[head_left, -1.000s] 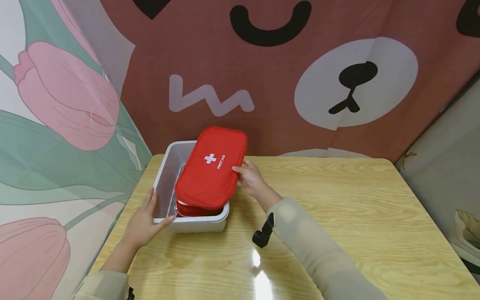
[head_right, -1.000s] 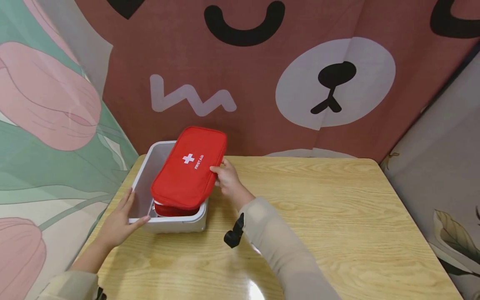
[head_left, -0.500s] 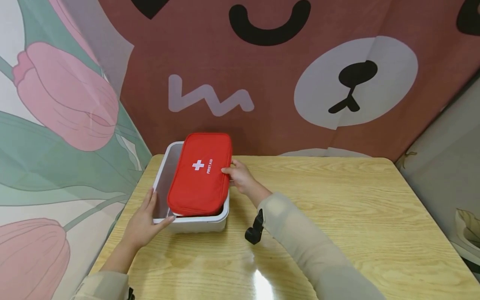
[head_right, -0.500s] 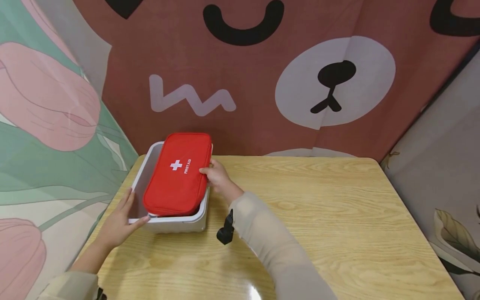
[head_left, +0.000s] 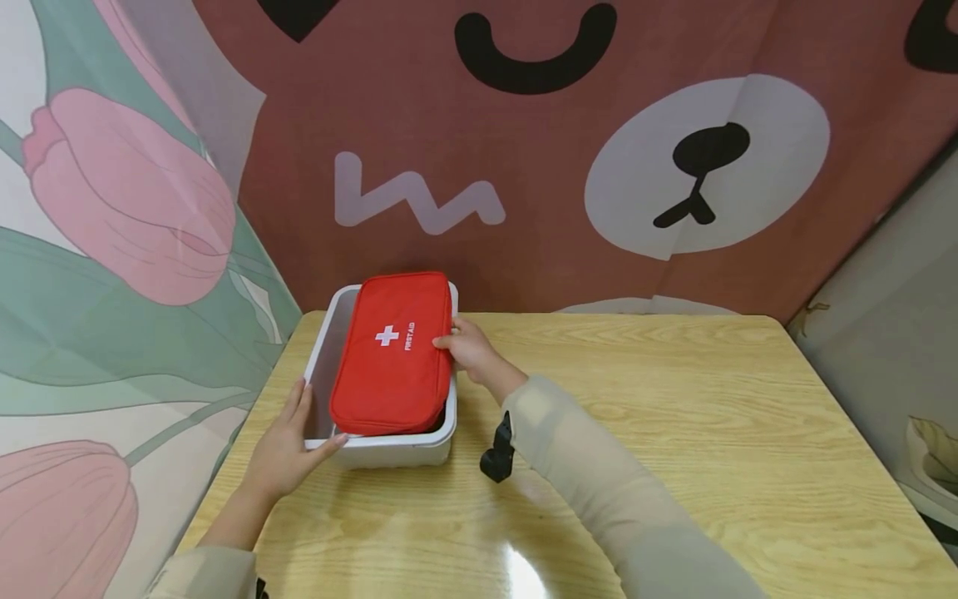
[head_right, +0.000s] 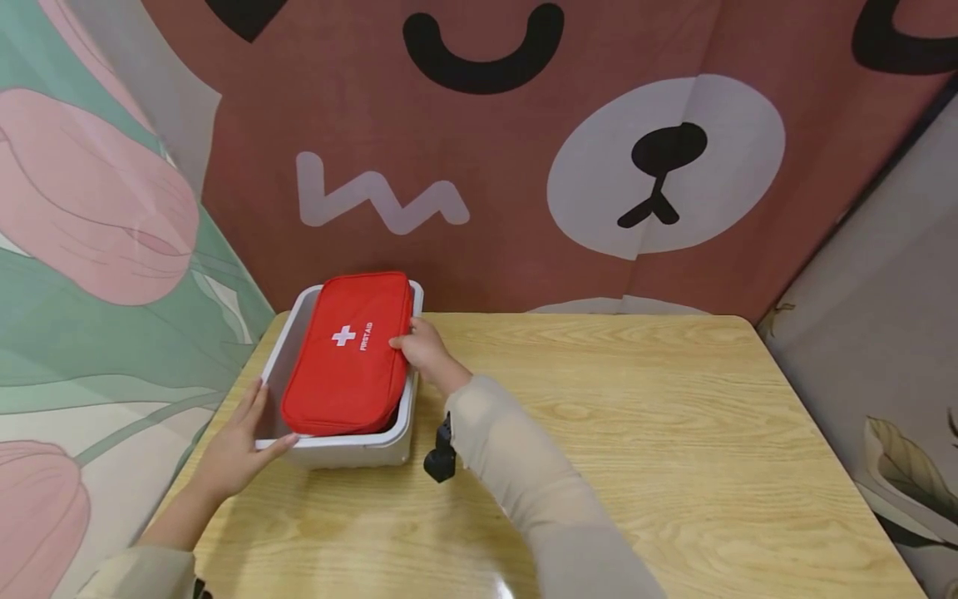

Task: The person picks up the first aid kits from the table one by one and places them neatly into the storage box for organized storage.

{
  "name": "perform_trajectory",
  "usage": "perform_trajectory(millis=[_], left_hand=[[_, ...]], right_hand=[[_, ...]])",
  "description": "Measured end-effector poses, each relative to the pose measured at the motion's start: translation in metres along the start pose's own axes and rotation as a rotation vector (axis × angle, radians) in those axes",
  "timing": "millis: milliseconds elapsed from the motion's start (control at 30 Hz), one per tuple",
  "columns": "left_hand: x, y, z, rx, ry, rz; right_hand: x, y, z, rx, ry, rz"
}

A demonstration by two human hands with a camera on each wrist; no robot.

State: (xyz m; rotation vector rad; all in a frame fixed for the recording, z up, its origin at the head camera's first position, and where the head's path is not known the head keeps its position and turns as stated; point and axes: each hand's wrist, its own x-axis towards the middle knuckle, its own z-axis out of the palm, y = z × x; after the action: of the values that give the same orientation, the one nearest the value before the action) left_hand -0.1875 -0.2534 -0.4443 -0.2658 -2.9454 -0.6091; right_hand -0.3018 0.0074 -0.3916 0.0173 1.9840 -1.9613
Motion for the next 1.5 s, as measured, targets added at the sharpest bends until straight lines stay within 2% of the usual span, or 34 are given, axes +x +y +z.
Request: perform_trajectory(millis=[267,567,667,900,967,1133,1333,1500], left_hand=[[-0.001,0.001,-0.001,0.002,-0.008,-0.017],[-0.001,0.001,-0.002,0.003,-0.007,-0.024],[-0.001,0.001,-0.001,0.004,-0.013,-0.03],[-0.001,0.001,0.0,0.007,-0.001,-0.023],[-0.001,0.002,0.0,0.007,0.007,-0.013],[0.001,0.003,0.0,0.005,0.016,0.005],[0.008,0.005,0.002,-0.003,-0.006,0.006],[0.013,0.005,0.002,0.004,-0.021,0.01]], right_hand=[[0.005,-0.002,0.006,-0.121,-0.001,0.006],[0.008,-0.004,0.012,-0.284,0.029,-0.036],[0.007,-0.004,0.012,-0.379,0.047,-0.072],[0.007,-0.002,0.012,-0.723,0.129,-0.227],[0.006,-0.001,0.012,-0.789,0.152,-0.264],[0.001,0.004,0.009,-0.79,0.187,-0.317],[-0.004,0.011,-0.001,-0.741,0.229,-0.314],[-0.006,0.018,-0.013,-0.711,0.223,-0.33]])
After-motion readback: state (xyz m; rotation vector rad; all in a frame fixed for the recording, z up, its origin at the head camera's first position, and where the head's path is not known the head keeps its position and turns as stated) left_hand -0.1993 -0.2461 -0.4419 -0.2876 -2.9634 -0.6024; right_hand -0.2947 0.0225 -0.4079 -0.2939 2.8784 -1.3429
